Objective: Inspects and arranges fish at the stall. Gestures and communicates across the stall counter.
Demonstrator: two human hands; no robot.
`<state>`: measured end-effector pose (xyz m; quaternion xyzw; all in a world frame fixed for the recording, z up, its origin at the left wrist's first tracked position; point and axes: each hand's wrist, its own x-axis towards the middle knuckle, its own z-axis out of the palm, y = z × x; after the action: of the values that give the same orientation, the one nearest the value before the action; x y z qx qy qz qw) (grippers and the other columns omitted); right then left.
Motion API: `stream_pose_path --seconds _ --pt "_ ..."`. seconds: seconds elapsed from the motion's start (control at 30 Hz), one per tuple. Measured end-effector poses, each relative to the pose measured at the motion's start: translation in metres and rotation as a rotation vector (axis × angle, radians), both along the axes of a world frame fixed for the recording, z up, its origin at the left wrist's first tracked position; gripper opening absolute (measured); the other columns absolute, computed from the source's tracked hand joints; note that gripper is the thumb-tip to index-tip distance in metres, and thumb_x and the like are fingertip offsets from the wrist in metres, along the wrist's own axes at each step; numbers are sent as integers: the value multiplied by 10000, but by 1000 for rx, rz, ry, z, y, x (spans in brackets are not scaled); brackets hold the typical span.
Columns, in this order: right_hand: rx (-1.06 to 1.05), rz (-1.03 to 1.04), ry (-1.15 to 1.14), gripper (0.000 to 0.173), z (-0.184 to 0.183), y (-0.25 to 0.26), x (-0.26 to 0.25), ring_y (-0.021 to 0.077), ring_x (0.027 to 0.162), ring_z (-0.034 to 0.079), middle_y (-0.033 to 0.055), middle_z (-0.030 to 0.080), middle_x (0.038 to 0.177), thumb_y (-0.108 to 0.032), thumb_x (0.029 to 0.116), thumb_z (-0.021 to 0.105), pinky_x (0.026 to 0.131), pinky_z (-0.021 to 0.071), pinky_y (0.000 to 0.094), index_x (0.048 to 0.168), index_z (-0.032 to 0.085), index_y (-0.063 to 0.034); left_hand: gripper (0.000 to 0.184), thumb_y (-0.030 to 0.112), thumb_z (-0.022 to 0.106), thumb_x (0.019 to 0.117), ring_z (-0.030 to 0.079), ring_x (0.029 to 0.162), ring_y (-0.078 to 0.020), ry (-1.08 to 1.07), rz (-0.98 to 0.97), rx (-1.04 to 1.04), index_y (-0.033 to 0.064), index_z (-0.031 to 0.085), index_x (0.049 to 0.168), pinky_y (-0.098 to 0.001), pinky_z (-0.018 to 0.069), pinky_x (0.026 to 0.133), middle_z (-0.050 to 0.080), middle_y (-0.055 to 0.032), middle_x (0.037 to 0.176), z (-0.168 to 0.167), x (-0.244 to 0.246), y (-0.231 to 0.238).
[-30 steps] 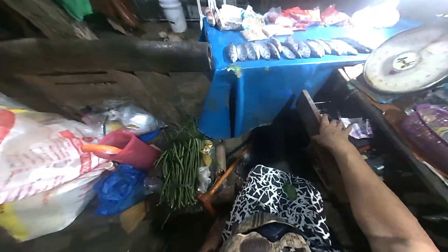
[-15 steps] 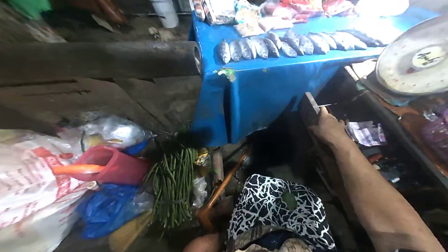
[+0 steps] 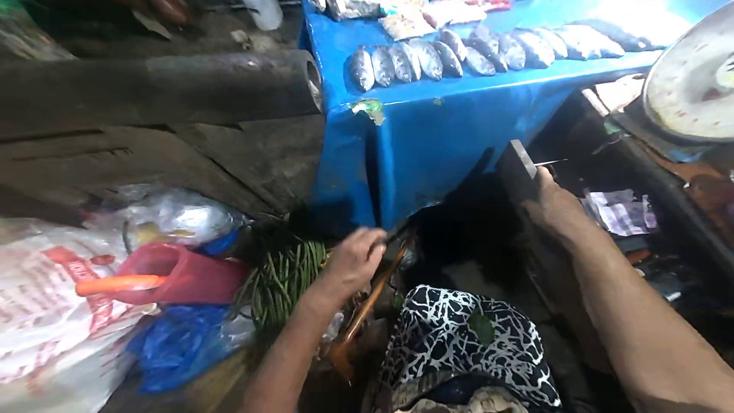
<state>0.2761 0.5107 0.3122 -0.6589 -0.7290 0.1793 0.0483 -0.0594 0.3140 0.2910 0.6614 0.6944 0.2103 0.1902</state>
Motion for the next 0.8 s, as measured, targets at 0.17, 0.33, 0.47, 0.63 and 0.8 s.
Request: stream_pose_path --seconds 0.17,0.33,0.47,0.63,0.8 --pt "-1 47 -44 674 3 -2 5 527 1112 640 332 642 1210 -233 1038 586 949 475 698 1605 243 -108 250 144 613 993 633 1200 -365 149 -24 693 2 710 1175 -497 500 1043 685 -203 1227 38 -7 104" --pt "14 79 -98 669 6 -2 5 552 1079 648 349 629 1240 -218 1040 573 918 484 705 1603 245 -67 286 223 559 1021 599 1250 -368 278 104 725 52 715 1189 -569 412 1063 683 -165 1268 66 -13 179" --pt "-5 50 -127 701 6 -2 3 551 1034 664 337 652 1199 -224 1023 586 877 503 706 1613 240 -67 327 291 529 1052 645 1208 -328 403 219 692 51 723 1160 -555 420 1065 721 -144 1212 65 -19 204" --pt "69 54 -71 681 2 -6 4 561 1043 661 337 650 1216 -185 998 611 863 516 709 1593 310 -44 284 257 554 1050 646 1166 -323 401 253 821 30 712 1115 -497 433 1039 721 -157 1173 53 -17 208" --pt "160 59 -41 639 -3 -9 5 560 1053 663 340 651 1225 -203 979 586 846 522 704 1545 390 20 278 260 558 1039 658 1150 -295 402 269 821 37 721 1070 -457 441 1019 734 -150 1139 54 -17 207"
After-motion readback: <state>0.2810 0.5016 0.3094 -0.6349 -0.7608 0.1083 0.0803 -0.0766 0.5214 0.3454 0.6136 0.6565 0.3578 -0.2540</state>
